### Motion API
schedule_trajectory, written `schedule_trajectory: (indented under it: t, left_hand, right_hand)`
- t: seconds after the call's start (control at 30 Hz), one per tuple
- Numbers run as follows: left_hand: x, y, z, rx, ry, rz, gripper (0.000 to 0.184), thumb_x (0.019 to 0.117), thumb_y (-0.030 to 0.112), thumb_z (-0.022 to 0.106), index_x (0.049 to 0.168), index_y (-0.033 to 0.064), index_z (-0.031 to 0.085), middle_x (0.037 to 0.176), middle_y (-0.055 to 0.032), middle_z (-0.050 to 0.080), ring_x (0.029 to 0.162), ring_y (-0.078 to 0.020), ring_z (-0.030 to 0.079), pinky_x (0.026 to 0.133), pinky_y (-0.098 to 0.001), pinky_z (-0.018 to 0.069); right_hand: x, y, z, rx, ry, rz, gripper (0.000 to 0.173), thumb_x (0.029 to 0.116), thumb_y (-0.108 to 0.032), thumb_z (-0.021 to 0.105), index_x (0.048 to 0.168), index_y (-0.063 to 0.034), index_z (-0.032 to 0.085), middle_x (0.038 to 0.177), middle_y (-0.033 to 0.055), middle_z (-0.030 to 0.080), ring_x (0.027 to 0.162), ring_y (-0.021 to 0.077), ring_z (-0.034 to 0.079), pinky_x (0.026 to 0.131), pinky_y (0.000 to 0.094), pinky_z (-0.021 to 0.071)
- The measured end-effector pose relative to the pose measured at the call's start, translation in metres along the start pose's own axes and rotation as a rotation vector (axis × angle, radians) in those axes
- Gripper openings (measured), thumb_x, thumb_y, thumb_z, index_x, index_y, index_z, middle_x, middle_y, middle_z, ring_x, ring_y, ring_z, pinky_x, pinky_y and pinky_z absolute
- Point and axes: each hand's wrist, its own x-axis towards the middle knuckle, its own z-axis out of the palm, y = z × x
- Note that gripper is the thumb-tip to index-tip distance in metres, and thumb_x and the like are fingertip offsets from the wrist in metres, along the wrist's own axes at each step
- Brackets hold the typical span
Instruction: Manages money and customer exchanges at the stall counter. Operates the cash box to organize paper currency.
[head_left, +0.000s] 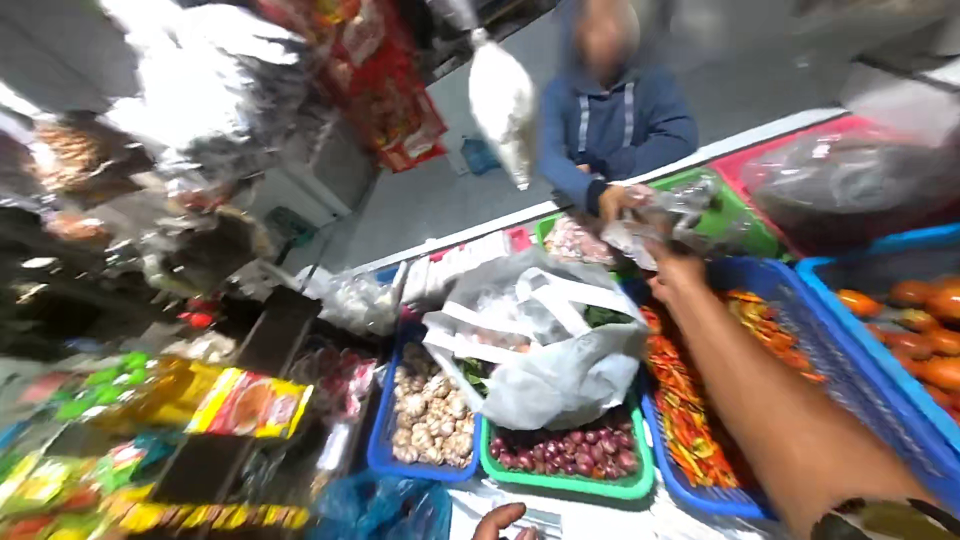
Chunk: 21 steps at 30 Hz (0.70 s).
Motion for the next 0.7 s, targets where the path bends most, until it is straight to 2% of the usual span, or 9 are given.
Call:
schedule_trajectory:
  t: [0.13,0.2,0.23,0.3,0.33,0.47,0.53,0.63,0.7]
  left_hand:
    - [0.002,-0.001,0.001,-0.002,0.050,-0.050,0.025,0.0921,0.008,0.072,0.116,0.0018,0.073,0.118,-0.0084,0.074,0.108,-0.0166,0.070,0.096,-0.0391,0.0581]
    - [0.004,-0.004,0.003,-0.005,0.063,-0.043,0.025,0.0919,0.009,0.072,0.115,0.0020,0.074,0.117,-0.0085,0.073,0.108,-0.0161,0.070,0.096,-0.0387,0.0577]
    - [0.004,-0.006,0.005,-0.005,0.069,-0.039,0.024,0.0918,0.010,0.073,0.115,0.0023,0.074,0.116,-0.0083,0.074,0.107,-0.0156,0.070,0.096,-0.0380,0.0577]
    - [0.005,-0.011,0.009,-0.016,0.072,-0.032,0.024,0.0914,0.011,0.073,0.114,0.0023,0.074,0.114,-0.0085,0.074,0.106,-0.0153,0.070,0.095,-0.0371,0.0577]
    - [0.006,-0.012,0.011,-0.021,0.068,-0.030,0.024,0.0914,0.011,0.074,0.114,0.0022,0.074,0.114,-0.0087,0.074,0.106,-0.0152,0.070,0.095,-0.0370,0.0574]
    - [0.010,-0.021,0.013,-0.039,0.072,-0.032,0.024,0.0918,0.012,0.074,0.113,0.0030,0.074,0.114,-0.0075,0.074,0.108,-0.0149,0.069,0.098,-0.0371,0.0570]
    - [0.011,-0.024,0.011,-0.064,0.076,-0.023,0.022,0.0922,0.012,0.073,0.113,0.0041,0.074,0.114,-0.0054,0.074,0.109,-0.0138,0.069,0.098,-0.0362,0.0571]
    - [0.015,-0.029,0.007,-0.131,0.077,0.016,0.020,0.0922,0.011,0.072,0.111,0.0044,0.074,0.110,-0.0032,0.075,0.106,-0.0131,0.070,0.097,-0.0354,0.0581]
    - [0.015,-0.033,0.005,-0.172,0.060,0.032,0.020,0.0923,0.011,0.072,0.111,0.0051,0.074,0.108,-0.0026,0.075,0.103,-0.0134,0.071,0.095,-0.0350,0.0588]
  right_hand:
    - [0.010,0.004,0.011,-0.242,-0.127,-0.013,0.063,0.0919,-0.039,0.075,0.144,-0.0126,0.052,0.130,0.0082,0.061,0.110,0.0177,0.061,0.091,0.0404,0.0531]
    - [0.016,0.006,0.018,-0.260,-0.205,-0.056,0.058,0.0943,-0.039,0.071,0.142,-0.0125,0.052,0.127,0.0041,0.063,0.105,0.0119,0.062,0.088,0.0350,0.0549]
    - [0.016,0.005,0.022,-0.244,-0.224,-0.072,0.051,0.0962,-0.035,0.070,0.139,-0.0122,0.054,0.119,0.0014,0.064,0.095,0.0080,0.063,0.081,0.0298,0.0559]
    - [0.019,0.005,0.029,-0.189,-0.243,-0.074,0.027,0.1013,-0.027,0.062,0.124,-0.0120,0.056,0.092,-0.0045,0.059,0.067,0.0018,0.056,0.059,0.0194,0.0485]
    - [0.023,0.006,0.030,-0.161,-0.269,-0.070,0.018,0.1032,-0.024,0.059,0.116,-0.0119,0.057,0.085,-0.0062,0.060,0.061,0.0008,0.055,0.055,0.0171,0.0475]
    - [0.036,0.015,0.022,-0.090,-0.340,-0.082,0.008,0.1039,-0.018,0.056,0.107,-0.0120,0.058,0.078,-0.0068,0.061,0.061,0.0019,0.057,0.057,0.0178,0.0504]
    - [0.020,0.010,0.005,-0.040,-0.273,-0.095,0.010,0.1035,-0.016,0.058,0.111,-0.0098,0.056,0.080,-0.0046,0.062,0.061,0.0029,0.058,0.056,0.0180,0.0519]
    - [-0.018,-0.008,-0.047,-0.012,-0.218,-0.167,0.017,0.1056,-0.018,0.057,0.118,-0.0081,0.054,0.086,-0.0038,0.066,0.064,0.0036,0.062,0.056,0.0180,0.0533]
    - [-0.063,-0.020,-0.093,-0.069,-0.217,-0.219,0.016,0.1081,-0.024,0.053,0.118,-0.0116,0.054,0.085,-0.0071,0.065,0.063,0.0026,0.061,0.055,0.0178,0.0526]
